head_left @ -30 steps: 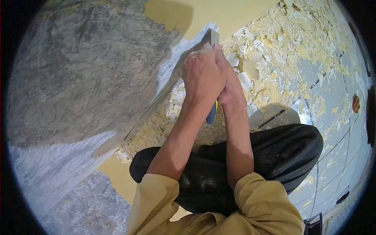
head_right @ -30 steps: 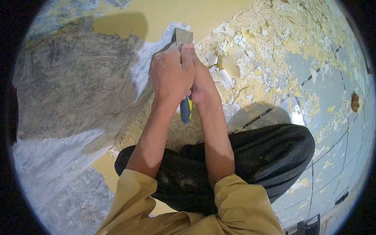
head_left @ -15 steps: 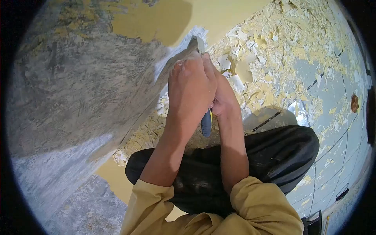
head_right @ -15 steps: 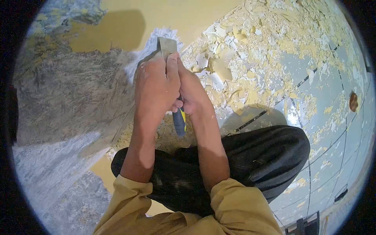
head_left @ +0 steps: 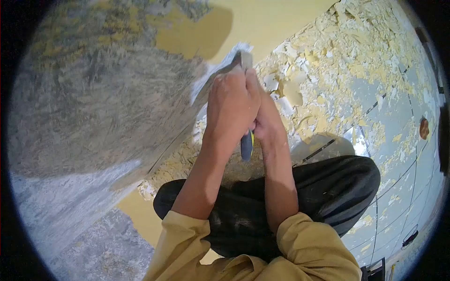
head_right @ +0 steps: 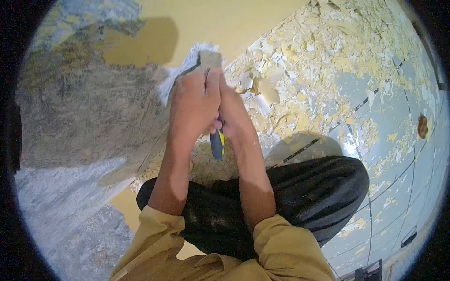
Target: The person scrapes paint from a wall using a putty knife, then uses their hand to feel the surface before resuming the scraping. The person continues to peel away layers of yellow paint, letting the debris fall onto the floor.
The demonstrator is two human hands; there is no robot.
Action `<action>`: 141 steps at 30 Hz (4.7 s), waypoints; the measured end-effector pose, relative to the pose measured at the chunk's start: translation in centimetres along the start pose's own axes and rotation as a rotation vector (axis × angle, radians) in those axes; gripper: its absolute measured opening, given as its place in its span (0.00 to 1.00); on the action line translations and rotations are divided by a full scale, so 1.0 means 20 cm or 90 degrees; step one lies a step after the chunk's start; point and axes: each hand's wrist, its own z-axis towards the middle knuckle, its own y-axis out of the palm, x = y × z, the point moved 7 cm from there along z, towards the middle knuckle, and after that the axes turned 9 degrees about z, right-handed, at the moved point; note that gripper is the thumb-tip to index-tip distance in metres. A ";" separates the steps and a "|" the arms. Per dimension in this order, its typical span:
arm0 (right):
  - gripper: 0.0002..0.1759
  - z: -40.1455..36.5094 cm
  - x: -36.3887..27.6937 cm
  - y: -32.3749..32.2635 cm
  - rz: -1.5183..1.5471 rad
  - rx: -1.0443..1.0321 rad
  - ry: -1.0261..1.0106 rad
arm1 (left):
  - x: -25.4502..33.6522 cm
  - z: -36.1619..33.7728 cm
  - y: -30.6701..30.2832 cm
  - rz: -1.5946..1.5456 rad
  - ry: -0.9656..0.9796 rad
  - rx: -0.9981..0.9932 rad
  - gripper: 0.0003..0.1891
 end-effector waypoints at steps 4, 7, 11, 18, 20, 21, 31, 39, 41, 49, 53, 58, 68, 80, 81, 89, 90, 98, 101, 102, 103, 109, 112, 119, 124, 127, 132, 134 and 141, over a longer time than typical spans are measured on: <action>0.31 -0.04 0.02 0.04 0.046 -0.039 0.094 | 0.01 -0.03 -0.03 0.026 0.017 -0.005 0.21; 0.31 0.00 0.05 0.01 0.034 -0.049 0.084 | -0.03 -0.03 0.01 -0.005 -0.066 -0.083 0.21; 0.31 -0.02 0.00 -0.01 -0.015 -0.006 0.081 | -0.01 -0.02 0.03 0.040 0.016 0.029 0.20; 0.24 0.05 0.03 -0.01 0.046 -0.047 0.019 | -0.03 0.04 0.04 0.079 0.072 0.134 0.19; 0.23 0.08 0.03 -0.04 0.083 0.008 -0.015 | -0.02 0.03 0.01 0.070 0.060 0.118 0.19; 0.23 0.07 0.02 -0.03 0.077 0.004 -0.018 | -0.01 0.04 0.01 0.059 0.050 0.097 0.19; 0.23 0.01 0.03 0.03 0.169 -0.002 0.018 | 0.05 -0.05 -0.07 0.070 0.053 0.000 0.16; 0.25 0.03 -0.02 0.08 0.166 -0.059 -0.029 | 0.07 -0.02 -0.06 0.101 0.155 0.180 0.16; 0.25 0.03 -0.02 0.02 0.144 -0.041 -0.047 | 0.06 0.07 0.03 0.055 0.149 0.139 0.17; 0.28 0.06 0.09 -0.06 0.123 0.033 0.014 | 0.00 -0.02 0.01 0.067 0.024 -0.012 0.18; 0.25 0.02 0.12 -0.03 0.176 -0.002 0.041 | 0.05 -0.08 -0.11 0.137 0.065 -0.005 0.18; 0.21 -0.01 0.03 0.05 0.260 -0.076 0.042 | 0.09 -0.05 -0.08 0.094 0.083 0.042 0.18; 0.27 0.01 0.03 0.10 0.198 -0.053 0.028 | 0.07 -0.06 -0.07 0.073 0.063 0.041 0.16; 0.24 0.00 -0.02 0.11 0.262 -0.021 -0.037 | 0.09 -0.05 -0.08 0.120 0.147 0.179 0.15; 0.24 -0.02 -0.01 0.14 0.295 -0.004 -0.015 | 0.11 -0.06 -0.10 0.141 0.147 0.178 0.15; 0.25 -0.01 0.01 0.12 0.249 -0.043 0.023 | 0.12 -0.06 -0.11 0.148 0.072 0.100 0.16; 0.25 -0.02 0.00 0.13 0.274 -0.042 0.024 | 0.12 -0.06 -0.11 0.136 0.074 0.112 0.16; 0.24 0.03 -0.06 0.14 0.306 -0.116 0.004 | 0.13 -0.02 -0.09 0.105 0.108 0.181 0.13; 0.24 0.01 -0.08 0.15 0.331 -0.034 -0.018 | 0.14 -0.04 -0.11 0.068 0.157 0.249 0.13; 0.23 0.01 -0.06 0.15 0.337 -0.025 -0.020 | 0.13 -0.04 -0.12 0.069 0.136 0.226 0.13; 0.23 0.01 -0.05 0.15 0.344 -0.016 -0.023 | 0.13 -0.04 -0.12 0.069 0.117 0.203 0.13; 0.26 -0.02 -0.02 0.15 0.280 -0.135 0.021 | 0.16 -0.07 -0.16 0.092 0.090 0.148 0.14; 0.28 -0.02 -0.02 0.17 0.312 -0.031 0.046 | 0.15 -0.07 -0.16 0.075 0.067 0.142 0.14; 0.27 -0.01 -0.03 0.16 0.316 -0.126 0.062 | 0.18 -0.08 -0.15 0.057 0.082 0.149 0.14; 0.26 0.02 -0.04 0.13 0.321 -0.124 0.040 | 0.18 -0.08 -0.13 0.066 0.118 0.198 0.14; 0.25 0.03 -0.05 0.14 0.323 -0.130 0.028 | 0.17 -0.06 -0.10 0.049 0.142 0.226 0.14; 0.25 0.02 -0.05 0.12 0.272 -0.062 0.001 | 0.17 -0.05 -0.12 0.044 0.111 0.168 0.16; 0.25 0.01 -0.04 0.16 0.265 -0.064 -0.006 | 0.18 -0.05 -0.15 0.035 0.099 0.145 0.17; 0.26 0.00 -0.01 0.14 0.280 0.037 0.013 | 0.16 -0.08 -0.15 0.055 0.153 0.200 0.15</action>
